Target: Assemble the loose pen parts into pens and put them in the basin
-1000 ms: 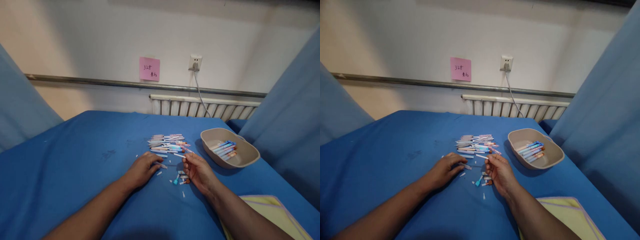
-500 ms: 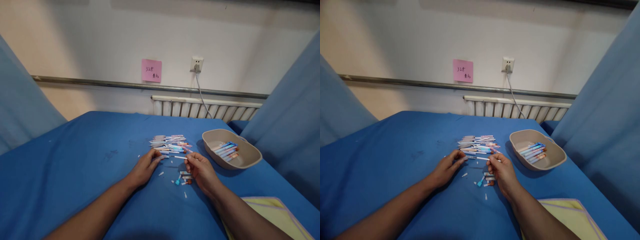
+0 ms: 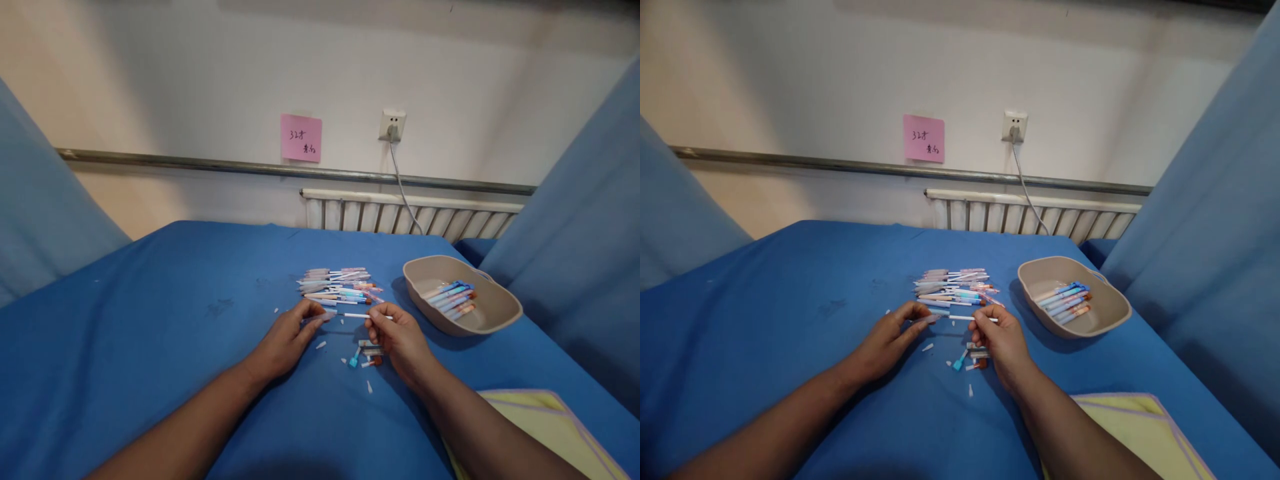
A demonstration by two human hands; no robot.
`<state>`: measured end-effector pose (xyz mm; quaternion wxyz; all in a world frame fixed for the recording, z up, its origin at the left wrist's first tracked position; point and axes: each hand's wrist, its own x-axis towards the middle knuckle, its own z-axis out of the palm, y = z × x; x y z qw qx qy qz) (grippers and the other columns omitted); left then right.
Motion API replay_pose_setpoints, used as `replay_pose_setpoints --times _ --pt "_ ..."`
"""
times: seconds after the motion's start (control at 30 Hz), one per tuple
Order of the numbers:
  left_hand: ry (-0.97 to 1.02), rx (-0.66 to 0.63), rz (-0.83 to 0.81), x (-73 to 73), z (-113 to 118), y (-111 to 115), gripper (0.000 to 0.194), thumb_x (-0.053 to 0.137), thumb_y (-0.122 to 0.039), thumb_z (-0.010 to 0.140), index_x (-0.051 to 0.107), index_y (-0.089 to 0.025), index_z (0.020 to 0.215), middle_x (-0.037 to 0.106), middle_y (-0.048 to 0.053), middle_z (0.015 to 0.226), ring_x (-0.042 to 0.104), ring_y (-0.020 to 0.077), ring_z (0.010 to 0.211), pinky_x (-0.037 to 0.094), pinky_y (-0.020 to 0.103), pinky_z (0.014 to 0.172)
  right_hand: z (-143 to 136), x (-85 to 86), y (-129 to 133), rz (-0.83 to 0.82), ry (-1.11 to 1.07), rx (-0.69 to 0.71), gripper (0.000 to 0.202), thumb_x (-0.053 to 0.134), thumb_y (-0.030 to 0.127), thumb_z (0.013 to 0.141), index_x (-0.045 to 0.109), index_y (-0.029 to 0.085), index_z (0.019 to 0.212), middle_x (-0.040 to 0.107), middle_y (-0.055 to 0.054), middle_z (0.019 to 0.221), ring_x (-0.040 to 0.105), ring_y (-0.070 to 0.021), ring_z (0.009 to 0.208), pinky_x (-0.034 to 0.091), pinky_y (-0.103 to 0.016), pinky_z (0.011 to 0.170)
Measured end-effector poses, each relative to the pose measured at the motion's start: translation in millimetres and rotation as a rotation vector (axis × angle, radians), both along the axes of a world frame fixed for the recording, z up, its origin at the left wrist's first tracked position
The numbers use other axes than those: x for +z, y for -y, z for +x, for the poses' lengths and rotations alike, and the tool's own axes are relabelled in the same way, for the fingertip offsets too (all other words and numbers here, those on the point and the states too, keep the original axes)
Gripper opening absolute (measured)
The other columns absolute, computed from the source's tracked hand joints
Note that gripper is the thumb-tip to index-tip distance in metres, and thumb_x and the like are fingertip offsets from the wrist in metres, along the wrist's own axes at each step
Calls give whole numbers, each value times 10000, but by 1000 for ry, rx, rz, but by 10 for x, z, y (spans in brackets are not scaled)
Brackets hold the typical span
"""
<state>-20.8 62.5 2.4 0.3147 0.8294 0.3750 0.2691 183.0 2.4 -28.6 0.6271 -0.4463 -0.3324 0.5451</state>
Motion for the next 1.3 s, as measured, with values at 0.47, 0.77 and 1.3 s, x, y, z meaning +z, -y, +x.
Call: replay_pose_setpoints --times 0.47,0.77,1.3 --pt "11 -141 -55 22 43 147 197 465 -312 896 603 -193 969 643 18 904 574 161 832 433 265 765 -114 115 127 35 512 102 378 520 554 802 582 184 844 614 -18 732 540 -118 601 420 -185 444" --pt "121 -271 -390 17 202 301 297 445 -370 897 628 -225 1078 642 39 941 559 165 771 444 255 682 -103 165 205 143 417 254 527 406 629 839 525 256 1192 591 -63 1140 566 -205 1013 469 -284 744" --pt "386 -89 -721 -134 142 81 333 577 -423 827 574 -150 1017 486 -24 706 372 56 489 302 185 454 410 118 -41 79 666 49 194 615 384 760 615 190 778 617 20 640 539 -128 570 405 -236 541"
